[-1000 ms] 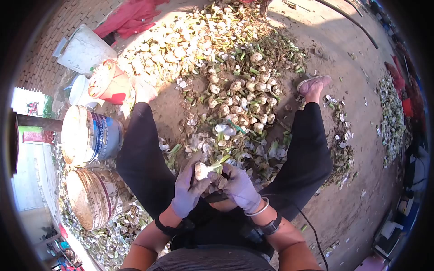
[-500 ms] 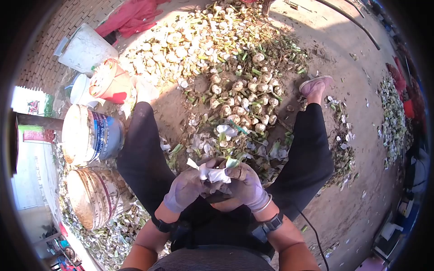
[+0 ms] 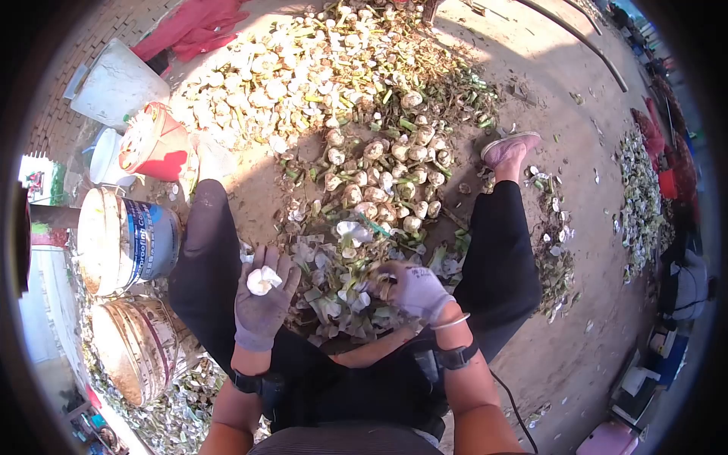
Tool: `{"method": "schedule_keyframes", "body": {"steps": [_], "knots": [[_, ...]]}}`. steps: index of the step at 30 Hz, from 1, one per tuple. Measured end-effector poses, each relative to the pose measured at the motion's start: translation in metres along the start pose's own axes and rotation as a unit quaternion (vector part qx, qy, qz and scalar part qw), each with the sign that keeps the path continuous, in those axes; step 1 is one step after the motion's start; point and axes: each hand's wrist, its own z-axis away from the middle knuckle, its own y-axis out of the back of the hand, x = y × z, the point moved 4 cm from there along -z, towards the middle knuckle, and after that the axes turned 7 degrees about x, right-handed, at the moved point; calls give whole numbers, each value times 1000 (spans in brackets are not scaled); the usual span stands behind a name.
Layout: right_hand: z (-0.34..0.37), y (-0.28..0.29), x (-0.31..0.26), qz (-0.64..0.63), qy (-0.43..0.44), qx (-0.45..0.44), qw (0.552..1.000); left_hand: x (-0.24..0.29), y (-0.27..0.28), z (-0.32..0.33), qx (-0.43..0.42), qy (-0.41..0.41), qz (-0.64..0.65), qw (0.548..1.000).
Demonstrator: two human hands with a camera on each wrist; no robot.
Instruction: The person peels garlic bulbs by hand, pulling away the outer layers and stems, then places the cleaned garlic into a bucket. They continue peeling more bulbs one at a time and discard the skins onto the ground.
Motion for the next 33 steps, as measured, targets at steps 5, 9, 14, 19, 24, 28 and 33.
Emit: {"method": "schedule_keyframes", "body": {"steps": [5,9,14,19,24,28,33], "knots": [[-58,12,28,16,-125,127,984,-11,5,-5,60,-16,-98,993],[-36,5,-80,-396,-29,-15,918,-30,-6,-6,90,-56,-192,976],[-19,-11,-105,-198,150,75,966,-46,9,-10,96,44,-109,988],[19,-19,-98,-286,157,-337,883,-44,14,-7,229,88,-32,969],[-51,10,28,259,-208,158,930,-36,4,-6,132,37,-96,986],[-79,-28,127,148,-273,139,940,-45,-10,5,161,17,-280,946],[-32,24,0,-186,-81,81,976,-54,-13,8,143,46,-477,866]]}}
